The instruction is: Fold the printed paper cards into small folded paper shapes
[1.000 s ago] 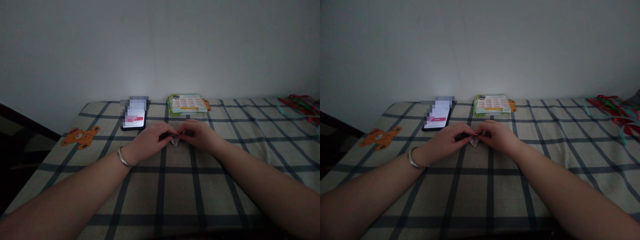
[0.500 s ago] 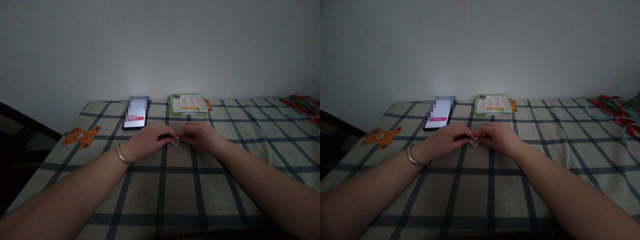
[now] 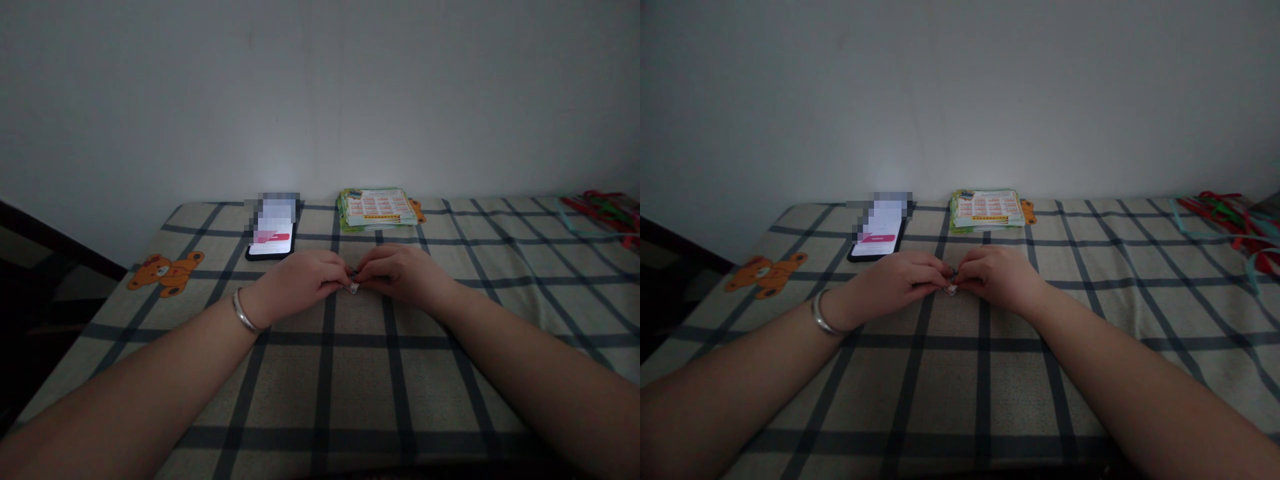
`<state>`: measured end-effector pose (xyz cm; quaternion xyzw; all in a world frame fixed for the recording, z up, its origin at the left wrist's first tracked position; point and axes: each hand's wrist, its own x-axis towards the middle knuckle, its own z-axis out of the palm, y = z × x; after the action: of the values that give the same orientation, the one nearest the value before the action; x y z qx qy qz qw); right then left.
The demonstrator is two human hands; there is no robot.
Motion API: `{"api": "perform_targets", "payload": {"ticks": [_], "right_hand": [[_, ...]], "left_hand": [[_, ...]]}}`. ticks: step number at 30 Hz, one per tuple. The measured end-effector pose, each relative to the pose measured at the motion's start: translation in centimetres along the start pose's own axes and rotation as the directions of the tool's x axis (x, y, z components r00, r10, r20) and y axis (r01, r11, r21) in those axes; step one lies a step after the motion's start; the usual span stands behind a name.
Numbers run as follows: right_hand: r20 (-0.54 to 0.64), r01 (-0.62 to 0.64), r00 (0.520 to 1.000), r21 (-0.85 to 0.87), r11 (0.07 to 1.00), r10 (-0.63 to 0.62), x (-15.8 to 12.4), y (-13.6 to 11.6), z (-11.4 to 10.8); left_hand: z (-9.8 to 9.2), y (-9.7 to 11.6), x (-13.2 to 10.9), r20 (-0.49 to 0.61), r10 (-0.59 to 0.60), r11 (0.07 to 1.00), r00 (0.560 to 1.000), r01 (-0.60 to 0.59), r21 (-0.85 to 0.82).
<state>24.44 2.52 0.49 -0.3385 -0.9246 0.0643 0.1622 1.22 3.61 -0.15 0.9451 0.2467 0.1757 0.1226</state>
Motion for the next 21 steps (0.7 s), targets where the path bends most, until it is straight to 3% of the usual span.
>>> {"api": "perform_targets", "payload": {"ticks": [6, 10, 14, 18, 21], "right_hand": [[0.013, -0.003, 1.000, -0.032, 0.999, 0.004, 0.1, -0.4, 0.0], [-0.013, -0.073, 0.997, -0.012, 0.997, 0.073, 0.2, -0.7, 0.3], [-0.045, -0.172, 0.984, -0.001, 0.985, 0.172, 0.3, -0.6, 0.6], [-0.058, -0.157, 0.986, -0.009, 0.988, 0.156, 0.4, -0.3, 0.8], [-0.064, -0.161, 0.985, -0.005, 0.987, 0.160, 0.4, -0.2, 0.8]], "left_hand": [[0.0, 0.7, 0.1, 0.025, 0.019, 0.994, 1.000, -0.021, 0.106], [0.0, 1.0, 0.1, 0.041, -0.027, 0.991, 0.999, 0.021, 0.136], [0.2, 1.1, 0.1, -0.006, -0.113, 0.993, 0.994, 0.113, 0.025], [0.6, 1.4, 0.2, -0.025, -0.153, 0.988, 0.988, 0.153, 0.005], [0.9, 1.5, 0.2, -0.102, -0.207, 0.977, 0.973, 0.211, 0.037]]}}
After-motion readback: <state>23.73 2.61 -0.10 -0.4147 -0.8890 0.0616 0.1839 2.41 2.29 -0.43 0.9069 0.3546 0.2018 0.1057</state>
